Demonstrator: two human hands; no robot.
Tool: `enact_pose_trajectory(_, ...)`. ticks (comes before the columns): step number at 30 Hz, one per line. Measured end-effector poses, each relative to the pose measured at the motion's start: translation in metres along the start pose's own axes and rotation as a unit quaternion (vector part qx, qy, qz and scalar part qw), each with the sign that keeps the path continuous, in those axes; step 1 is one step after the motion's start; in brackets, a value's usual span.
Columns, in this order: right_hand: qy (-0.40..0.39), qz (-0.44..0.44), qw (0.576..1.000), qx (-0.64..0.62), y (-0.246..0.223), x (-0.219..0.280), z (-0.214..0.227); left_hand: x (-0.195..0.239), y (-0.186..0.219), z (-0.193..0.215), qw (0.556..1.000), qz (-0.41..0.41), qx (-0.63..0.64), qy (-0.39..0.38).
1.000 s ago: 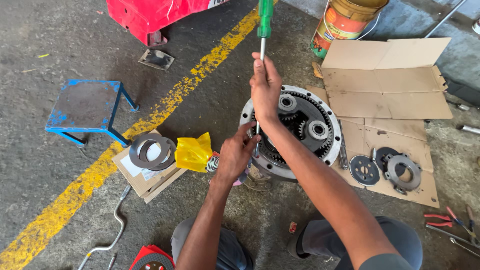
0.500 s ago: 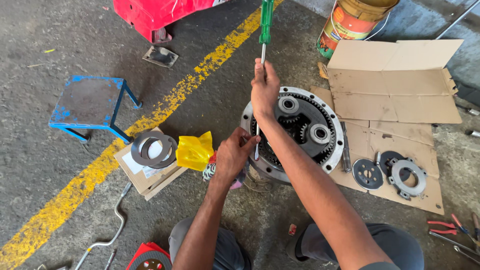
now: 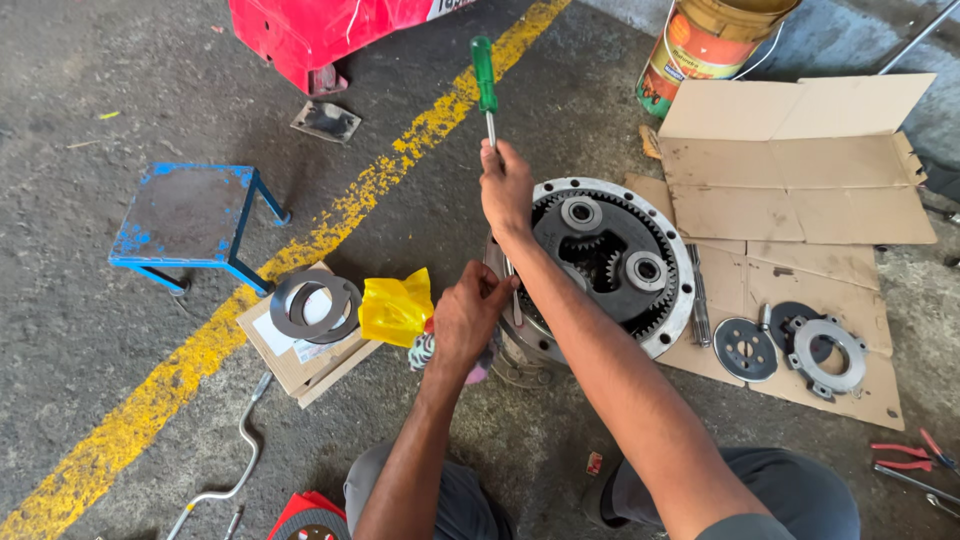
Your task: The person aligns and seats internal gears into a planetary gear housing by hand and using a screwdriver to position components, occasionally using a cloth to wipe the parts.
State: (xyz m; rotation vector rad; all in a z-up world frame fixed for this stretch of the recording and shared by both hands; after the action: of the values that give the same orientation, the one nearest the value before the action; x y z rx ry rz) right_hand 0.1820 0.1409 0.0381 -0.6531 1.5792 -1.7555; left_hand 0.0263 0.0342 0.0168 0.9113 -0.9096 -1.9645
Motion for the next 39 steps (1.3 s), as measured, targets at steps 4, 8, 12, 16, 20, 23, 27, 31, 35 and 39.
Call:
enact_pose_trajectory(4,-0.047,-0.008,0.999,-0.027,-0.003,0.003,-0.004,-0.003,0.004,0.006,1.0,0.009,-0.023,-0.007)
enact_pose_trajectory(8,-0.026,0.044,0.992,-0.113,-0.021,0.011,0.019,-0.002,0.006,0.007,0.999,0.043,-0.019,-0.023)
enact_pose_trajectory(12,-0.01,0.01,0.976,-0.218,-0.032,0.022,0.052,0.0,0.007,0.007,0.998,0.04,-0.047,-0.022)
enact_pose_trajectory(16,0.023,0.016,0.963,-0.269,-0.035,0.027,0.068,0.001,0.006,0.004,0.998,0.027,-0.061,-0.017)
enact_pose_trajectory(20,0.005,0.036,0.967,-0.252,-0.028,0.019,0.059,0.001,0.002,0.003,0.998,0.022,-0.056,-0.015)
enact_pose_trajectory(23,0.016,0.038,0.978,-0.205,-0.019,0.01,0.046,0.001,0.002,0.004,0.998,0.016,-0.057,-0.014)
enact_pose_trajectory(27,0.034,0.055,0.986,-0.157,-0.009,0.001,0.035,0.001,0.001,0.002,0.999,0.021,-0.049,-0.013)
enact_pose_trajectory(31,0.049,-0.001,0.994,-0.098,0.005,-0.004,0.032,0.0,-0.001,0.0,0.998,0.042,-0.047,-0.03)
enact_pose_trajectory(35,0.063,-0.003,0.987,-0.147,0.007,-0.005,0.042,0.0,0.002,0.002,0.998,0.019,-0.063,-0.018)
enact_pose_trajectory(39,0.066,0.041,0.971,-0.225,-0.011,0.005,0.062,0.0,0.004,0.002,0.997,0.009,-0.069,-0.021)
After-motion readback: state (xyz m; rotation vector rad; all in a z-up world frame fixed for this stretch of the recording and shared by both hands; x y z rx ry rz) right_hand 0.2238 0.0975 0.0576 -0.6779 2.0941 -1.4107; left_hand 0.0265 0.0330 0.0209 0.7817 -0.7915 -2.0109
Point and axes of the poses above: each hand's wrist, its own x-axis away from the middle knuckle, its own z-axis out of the back of the hand, y = z × x, the point moved 5 cm from there along -x, towards the middle knuckle, and after that the axes turned 13 degrees about -z, right-handed, at the moved point
